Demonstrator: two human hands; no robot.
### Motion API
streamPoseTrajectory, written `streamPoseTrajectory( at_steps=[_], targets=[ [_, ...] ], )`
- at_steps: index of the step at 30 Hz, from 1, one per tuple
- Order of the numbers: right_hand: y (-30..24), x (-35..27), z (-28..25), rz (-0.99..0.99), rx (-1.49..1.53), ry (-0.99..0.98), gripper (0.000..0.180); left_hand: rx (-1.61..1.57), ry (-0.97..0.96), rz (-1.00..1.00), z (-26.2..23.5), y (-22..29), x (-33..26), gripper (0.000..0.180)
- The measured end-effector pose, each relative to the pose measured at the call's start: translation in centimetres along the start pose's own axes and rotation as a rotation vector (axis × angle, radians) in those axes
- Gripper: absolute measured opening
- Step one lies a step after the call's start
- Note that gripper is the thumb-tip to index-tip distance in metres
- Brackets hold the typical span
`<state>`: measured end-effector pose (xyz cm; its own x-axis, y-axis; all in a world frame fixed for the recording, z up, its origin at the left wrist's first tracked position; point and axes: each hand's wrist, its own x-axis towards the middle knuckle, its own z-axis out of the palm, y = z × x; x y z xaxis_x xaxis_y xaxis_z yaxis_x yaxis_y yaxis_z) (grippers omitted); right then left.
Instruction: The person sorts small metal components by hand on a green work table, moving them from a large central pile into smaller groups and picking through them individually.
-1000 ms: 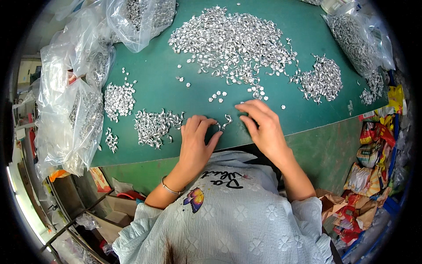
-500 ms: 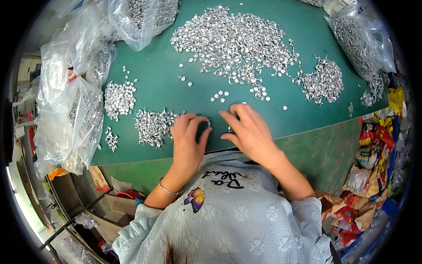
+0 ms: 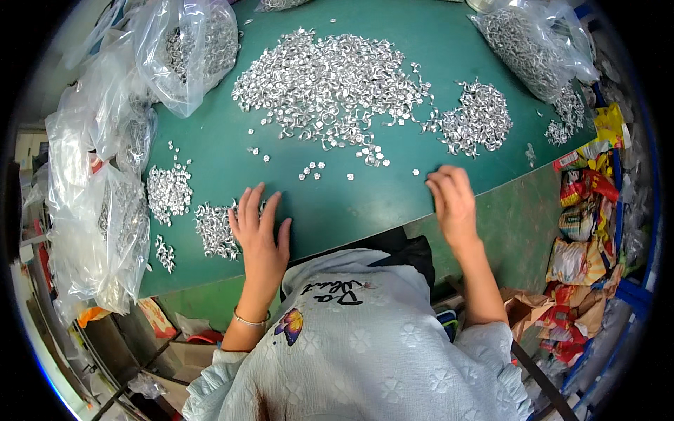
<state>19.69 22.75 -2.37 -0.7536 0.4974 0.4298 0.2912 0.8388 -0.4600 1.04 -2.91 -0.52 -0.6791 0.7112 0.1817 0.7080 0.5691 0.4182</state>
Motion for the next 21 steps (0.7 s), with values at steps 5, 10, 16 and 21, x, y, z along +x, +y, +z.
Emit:
streamPoseTrajectory(
  at_steps=[5,10,16,21],
  targets=[
    [3.5,2.5,-0.7,0.085,-0.1,0.06,0.017,0.027,0.075,-0.029,1.2,-1.1,0.4,0.028],
    [0.3,4.3,0.1,0.015,-0.105,0.111,0.02,-0.054,0.071,-0.022,1.0,-0.4,1.3,0.035],
    [-5.5,5.7,4.0,-0.071,-0.077,-0.1,0.025,-0.157,-0.004,0.177,3.2,5.4,5.8,0.039],
    [-5.9,5.0,4.6,-0.195,-0.018,-0.107,0.014,-0.389,-0.026,0.144,5.2,3.9,7.4,0.038]
  ],
)
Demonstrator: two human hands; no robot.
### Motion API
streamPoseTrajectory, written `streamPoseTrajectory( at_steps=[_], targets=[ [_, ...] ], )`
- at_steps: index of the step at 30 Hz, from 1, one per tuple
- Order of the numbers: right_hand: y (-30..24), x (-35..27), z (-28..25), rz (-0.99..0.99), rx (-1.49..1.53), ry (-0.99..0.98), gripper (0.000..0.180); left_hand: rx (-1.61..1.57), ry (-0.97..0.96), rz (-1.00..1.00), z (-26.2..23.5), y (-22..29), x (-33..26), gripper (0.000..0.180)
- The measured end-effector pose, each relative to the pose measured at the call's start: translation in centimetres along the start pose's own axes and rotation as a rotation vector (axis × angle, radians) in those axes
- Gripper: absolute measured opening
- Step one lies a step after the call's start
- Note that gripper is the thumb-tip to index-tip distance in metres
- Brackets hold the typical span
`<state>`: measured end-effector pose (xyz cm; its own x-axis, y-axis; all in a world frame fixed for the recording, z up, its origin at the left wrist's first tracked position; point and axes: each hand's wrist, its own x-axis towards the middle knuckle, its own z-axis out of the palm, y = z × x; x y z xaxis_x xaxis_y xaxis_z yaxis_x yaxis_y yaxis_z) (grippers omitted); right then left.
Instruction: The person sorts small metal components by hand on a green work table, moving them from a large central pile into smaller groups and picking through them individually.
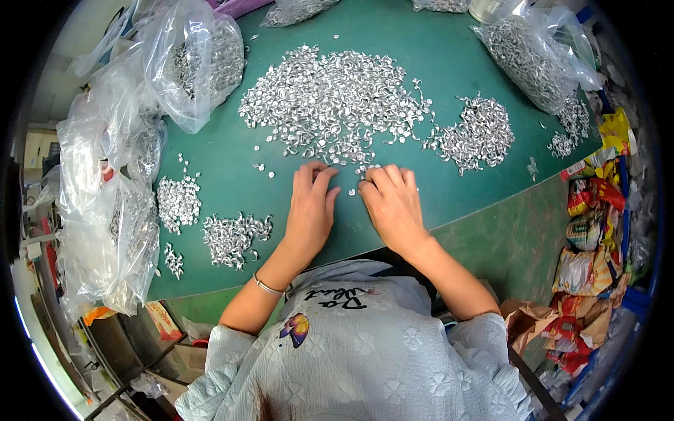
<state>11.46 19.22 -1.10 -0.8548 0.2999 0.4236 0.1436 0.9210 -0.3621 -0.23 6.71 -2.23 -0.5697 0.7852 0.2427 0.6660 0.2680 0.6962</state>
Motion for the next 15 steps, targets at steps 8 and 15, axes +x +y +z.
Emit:
streamPoseTrajectory(
  at_steps=[8,15],
  targets=[
    [1.2,-0.2,-0.3,-0.006,-0.014,-0.035,0.019,0.032,-0.085,-0.09,-2.1,-0.2,-1.2,0.03],
    [2.3,1.2,-1.1,0.179,0.173,0.164,0.013,-0.02,-0.002,-0.001,-0.7,-0.4,2.4,0.029]
  ],
)
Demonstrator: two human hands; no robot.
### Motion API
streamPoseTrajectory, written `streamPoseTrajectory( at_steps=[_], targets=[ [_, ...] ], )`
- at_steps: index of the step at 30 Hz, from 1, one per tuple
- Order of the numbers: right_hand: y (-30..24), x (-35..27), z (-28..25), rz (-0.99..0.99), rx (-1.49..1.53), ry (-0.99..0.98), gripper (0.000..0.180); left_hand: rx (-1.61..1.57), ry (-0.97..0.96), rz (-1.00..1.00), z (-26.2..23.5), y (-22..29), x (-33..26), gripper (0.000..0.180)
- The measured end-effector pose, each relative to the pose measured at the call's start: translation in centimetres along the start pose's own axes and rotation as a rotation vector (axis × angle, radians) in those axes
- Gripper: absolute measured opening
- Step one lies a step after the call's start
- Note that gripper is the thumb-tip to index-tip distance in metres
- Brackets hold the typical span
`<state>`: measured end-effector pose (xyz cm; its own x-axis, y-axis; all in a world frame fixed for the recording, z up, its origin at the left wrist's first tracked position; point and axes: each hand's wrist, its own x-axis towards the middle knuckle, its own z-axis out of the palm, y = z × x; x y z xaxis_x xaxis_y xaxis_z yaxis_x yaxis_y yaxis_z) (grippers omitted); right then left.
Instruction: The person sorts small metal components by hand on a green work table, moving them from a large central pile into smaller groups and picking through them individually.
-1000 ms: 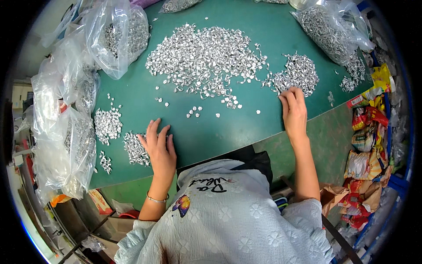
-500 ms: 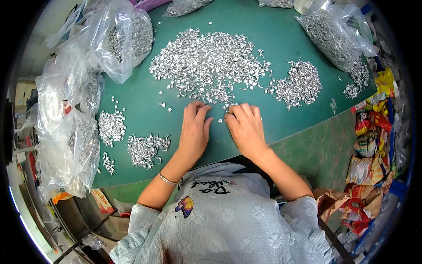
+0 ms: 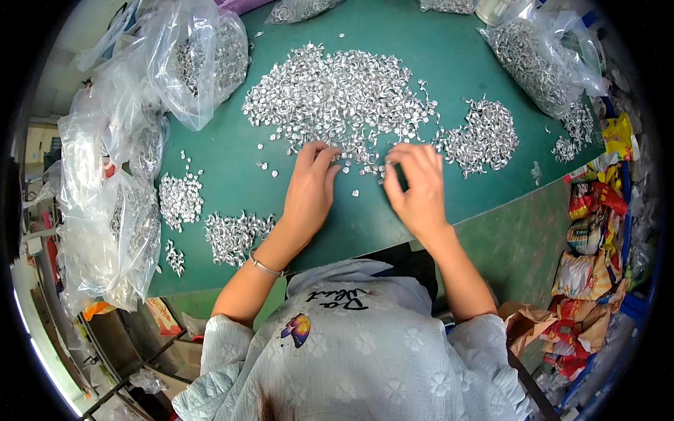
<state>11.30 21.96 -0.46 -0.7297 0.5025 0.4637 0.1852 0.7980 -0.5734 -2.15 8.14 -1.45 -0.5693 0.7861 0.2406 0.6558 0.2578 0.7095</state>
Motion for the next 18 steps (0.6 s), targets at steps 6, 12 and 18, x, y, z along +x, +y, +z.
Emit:
streamPoseTrajectory(
  at_steps=[6,12,18],
  targets=[
    [0.1,0.8,-0.7,0.111,0.102,-0.032,0.011,0.214,-0.077,0.231,1.9,1.0,-0.4,0.023],
    [-3.5,-1.4,1.3,-0.139,0.022,-0.265,0.015,0.301,0.065,0.15,0.5,-1.2,2.2,0.019],
    [-1.0,0.6,0.9,-0.039,0.043,-0.064,0.016,0.056,-0.06,0.067,-1.4,1.2,-2.8,0.023]
  ],
)
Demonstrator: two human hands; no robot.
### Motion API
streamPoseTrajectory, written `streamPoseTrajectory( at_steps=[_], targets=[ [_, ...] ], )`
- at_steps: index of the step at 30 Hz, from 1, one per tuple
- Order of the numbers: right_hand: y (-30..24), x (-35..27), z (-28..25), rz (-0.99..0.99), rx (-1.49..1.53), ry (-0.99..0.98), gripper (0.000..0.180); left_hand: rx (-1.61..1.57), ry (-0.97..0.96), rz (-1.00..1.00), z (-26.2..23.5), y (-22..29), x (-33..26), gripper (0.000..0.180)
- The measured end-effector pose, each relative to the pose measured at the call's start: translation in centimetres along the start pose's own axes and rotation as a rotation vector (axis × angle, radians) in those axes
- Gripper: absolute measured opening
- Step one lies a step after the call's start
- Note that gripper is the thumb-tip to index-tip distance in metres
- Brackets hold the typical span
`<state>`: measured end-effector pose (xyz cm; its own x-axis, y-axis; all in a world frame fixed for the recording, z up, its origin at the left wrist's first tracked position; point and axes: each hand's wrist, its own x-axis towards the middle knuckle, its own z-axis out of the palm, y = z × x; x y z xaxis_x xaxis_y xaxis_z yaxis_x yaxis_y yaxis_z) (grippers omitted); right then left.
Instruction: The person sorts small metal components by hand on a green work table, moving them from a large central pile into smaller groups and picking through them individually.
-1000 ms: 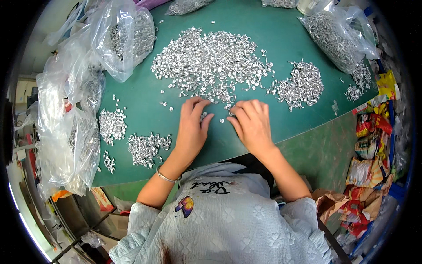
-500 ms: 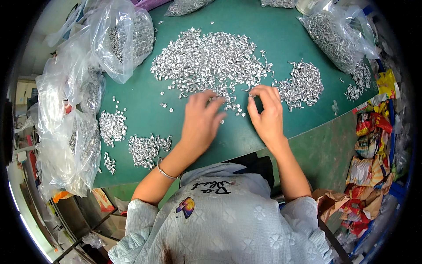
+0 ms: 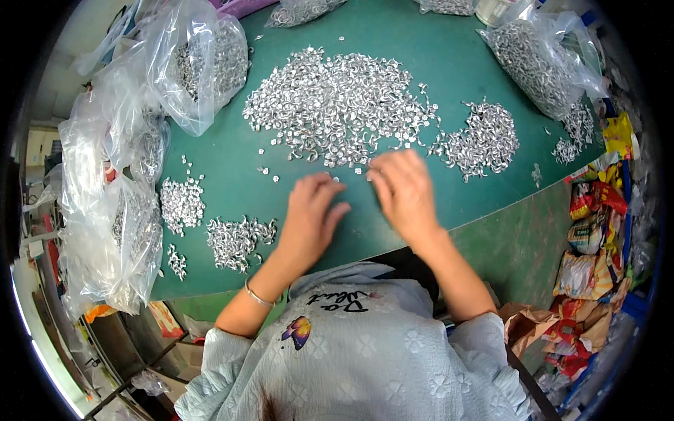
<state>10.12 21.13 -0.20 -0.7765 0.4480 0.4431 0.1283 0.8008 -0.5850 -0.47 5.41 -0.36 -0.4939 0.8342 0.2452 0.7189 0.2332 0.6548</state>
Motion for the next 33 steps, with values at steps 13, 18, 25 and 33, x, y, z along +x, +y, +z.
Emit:
streamPoseTrajectory(
  at_steps=[13,18,25,33],
  targets=[
    [-0.9,-1.6,0.7,-0.235,0.032,-0.374,0.036,-0.011,0.046,-0.067,-0.7,-0.5,-4.4,0.027],
    [-2.9,-0.9,-0.1,-0.219,0.004,-0.37,0.041,-0.015,-0.015,-0.065,-1.1,-0.2,-5.7,0.031],
    [1.6,1.4,2.3,-0.24,-0.025,-0.275,0.023,-0.054,0.008,-0.026,-1.1,-0.6,-6.2,0.037],
    [2.2,3.3,2.4,-0.074,0.097,-0.072,0.02,-0.142,0.071,-0.066,-0.9,-0.2,-5.4,0.032]
  ],
)
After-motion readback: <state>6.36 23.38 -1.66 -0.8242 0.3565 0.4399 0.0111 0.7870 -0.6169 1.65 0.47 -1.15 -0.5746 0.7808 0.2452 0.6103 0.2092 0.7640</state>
